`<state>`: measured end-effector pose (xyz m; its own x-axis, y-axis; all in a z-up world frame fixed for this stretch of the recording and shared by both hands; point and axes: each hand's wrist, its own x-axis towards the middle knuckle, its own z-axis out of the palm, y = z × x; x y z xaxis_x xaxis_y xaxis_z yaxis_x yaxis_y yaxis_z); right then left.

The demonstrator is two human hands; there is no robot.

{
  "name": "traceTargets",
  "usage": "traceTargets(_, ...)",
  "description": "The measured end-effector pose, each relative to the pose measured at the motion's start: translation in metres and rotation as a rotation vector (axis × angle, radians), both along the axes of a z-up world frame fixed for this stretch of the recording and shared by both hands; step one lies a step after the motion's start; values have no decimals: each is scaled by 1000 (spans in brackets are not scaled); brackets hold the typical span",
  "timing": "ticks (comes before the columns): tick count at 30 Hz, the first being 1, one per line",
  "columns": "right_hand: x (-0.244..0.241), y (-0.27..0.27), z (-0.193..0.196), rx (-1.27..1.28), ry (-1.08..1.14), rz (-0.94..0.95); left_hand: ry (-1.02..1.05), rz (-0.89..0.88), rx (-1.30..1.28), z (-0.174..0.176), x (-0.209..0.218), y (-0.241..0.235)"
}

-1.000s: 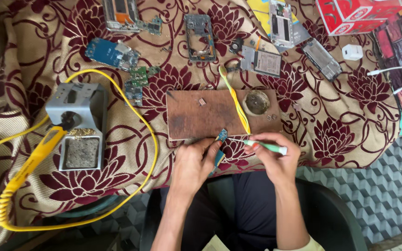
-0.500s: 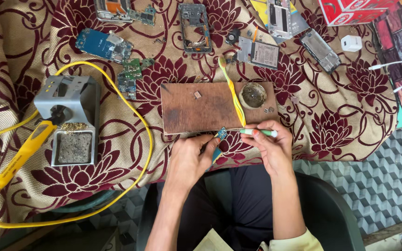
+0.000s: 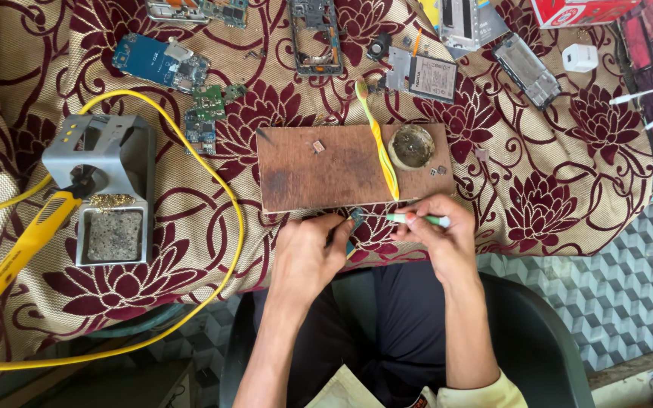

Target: The person cleans a small blue circuit board using a toothbrush. They repeatedly scrub the surface and edges of the board while holding it with the other hand.

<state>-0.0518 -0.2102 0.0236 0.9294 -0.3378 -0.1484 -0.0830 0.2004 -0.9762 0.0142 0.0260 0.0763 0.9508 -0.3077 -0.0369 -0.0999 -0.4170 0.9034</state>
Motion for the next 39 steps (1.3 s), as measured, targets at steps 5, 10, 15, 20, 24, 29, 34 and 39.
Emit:
traceTargets(5, 2, 3, -2, -76, -4, -34, 0, 20, -8, -2, -2, -3)
traceTargets(10, 3, 2, 1, -48, -10, 9, -11, 17, -21, -1, -3, -1)
traceTargets(15, 1, 0, 2, -86, 42, 30, -31, 16, -13, 1, -2, -2)
traceTargets(20, -1, 2, 5, -77, -25, 44, -50, -43, -13, 2, -1, 2)
traceTargets(24, 1, -1, 24, -308, 130, 243, 3, -67, -13, 4, 1, 4)
traceTargets(29, 2, 6, 51, -852, -119, 457, -87, -126, -14, 1, 2, 6)
traceTargets(34, 14, 13, 61, -1041, -197, 471, -97, -140, -20, 4, 3, 7)
traceTargets(39, 21, 2, 39, -1186, -512, 485, 39, -137, 87, 10, 5, 4)
